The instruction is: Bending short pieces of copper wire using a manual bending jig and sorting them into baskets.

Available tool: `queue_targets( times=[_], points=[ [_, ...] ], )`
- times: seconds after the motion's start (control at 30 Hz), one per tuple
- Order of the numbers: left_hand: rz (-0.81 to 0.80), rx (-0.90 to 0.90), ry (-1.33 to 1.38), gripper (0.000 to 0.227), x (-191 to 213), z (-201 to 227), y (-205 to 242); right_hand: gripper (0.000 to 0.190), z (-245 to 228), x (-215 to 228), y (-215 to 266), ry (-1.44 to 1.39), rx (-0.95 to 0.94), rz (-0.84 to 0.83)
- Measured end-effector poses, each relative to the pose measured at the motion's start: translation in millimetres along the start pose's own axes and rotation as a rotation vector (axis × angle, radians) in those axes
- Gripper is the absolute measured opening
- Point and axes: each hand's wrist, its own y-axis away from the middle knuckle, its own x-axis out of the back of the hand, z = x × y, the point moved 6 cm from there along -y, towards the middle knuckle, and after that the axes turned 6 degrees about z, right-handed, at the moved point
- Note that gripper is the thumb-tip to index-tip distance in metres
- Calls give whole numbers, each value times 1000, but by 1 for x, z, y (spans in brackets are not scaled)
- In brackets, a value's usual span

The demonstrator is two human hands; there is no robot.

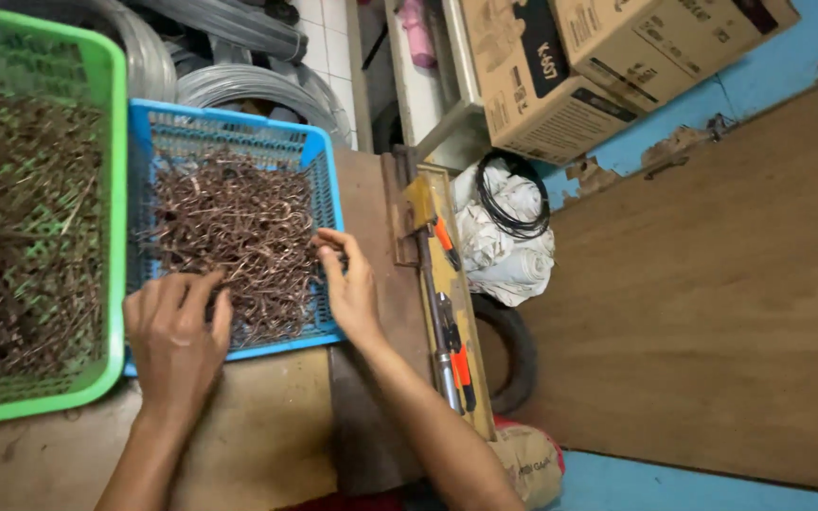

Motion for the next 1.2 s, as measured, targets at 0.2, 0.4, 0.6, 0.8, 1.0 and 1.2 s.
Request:
queue_targets(
  times=[0.2, 0.4, 0.6, 0.8, 1.0, 1.2],
  points=[
    [67, 3, -149, 25, 51, -31, -2, 23, -13, -19, -3, -76, -68, 52],
    [30, 128, -315, 26, 69, -82, 21, 17, -62, -73, -1, -11, 173, -81],
    [-159, 195, -452, 29, 69, -95, 29, 19, -121, -146, 11, 190, 588, -311],
    [-87, 288, -415, 21, 38, -113, 49, 37, -118, -233, 22, 529, 720, -623],
    [-320, 442, -440, 35, 27, -120, 48, 39, -128, -269, 24, 564, 826, -683],
    [-293, 401, -453, 22, 31, -139, 35, 31, -121, -273, 24, 633, 840, -749]
  ],
)
